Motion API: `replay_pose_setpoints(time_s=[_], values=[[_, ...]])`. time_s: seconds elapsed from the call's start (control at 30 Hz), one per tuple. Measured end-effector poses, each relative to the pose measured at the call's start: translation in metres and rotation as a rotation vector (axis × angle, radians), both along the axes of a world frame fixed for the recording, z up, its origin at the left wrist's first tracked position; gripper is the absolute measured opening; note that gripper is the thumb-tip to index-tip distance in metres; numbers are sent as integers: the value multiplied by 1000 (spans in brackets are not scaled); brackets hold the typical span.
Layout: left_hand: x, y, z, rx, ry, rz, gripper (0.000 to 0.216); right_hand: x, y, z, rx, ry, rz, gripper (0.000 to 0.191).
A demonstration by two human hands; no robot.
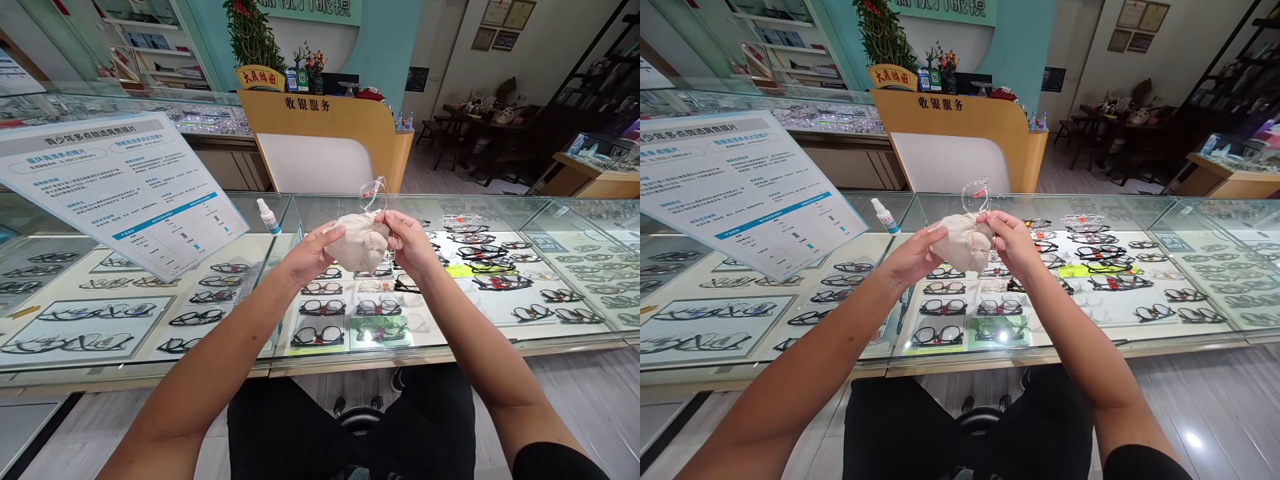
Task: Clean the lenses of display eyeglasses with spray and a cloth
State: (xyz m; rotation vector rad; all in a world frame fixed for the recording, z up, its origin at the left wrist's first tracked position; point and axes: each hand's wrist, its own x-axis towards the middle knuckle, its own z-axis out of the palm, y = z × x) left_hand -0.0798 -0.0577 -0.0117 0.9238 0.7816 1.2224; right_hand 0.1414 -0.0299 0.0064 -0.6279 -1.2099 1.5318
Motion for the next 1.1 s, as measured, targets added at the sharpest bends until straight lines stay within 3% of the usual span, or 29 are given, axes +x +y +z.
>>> replay_pose_setpoints(time_s=[0.17, 0.37, 0.67, 0.8, 0.9, 1.0, 1.1], values=[[6, -8, 9, 1, 68, 108, 40, -2, 2, -3, -5, -6, -51, 48], [20, -20, 10, 101, 229, 268, 35, -14, 4, -19, 178, -39, -271, 29], [31, -33, 9, 302, 519, 315, 30, -21, -9, -24, 297, -175, -443, 26], [35, -35, 7, 492, 569, 251, 35, -25, -10, -28, 290, -177, -422, 32], [37, -35, 2, 603, 595, 311, 40, -30, -9, -32, 223, -98, -357, 35], [40, -35, -6, 558, 572, 398, 28, -33, -13, -31, 95, 6, -208, 38], [43, -35, -9, 389, 406, 387, 51, -35, -19, -24, 15, 67, -104, 40]])
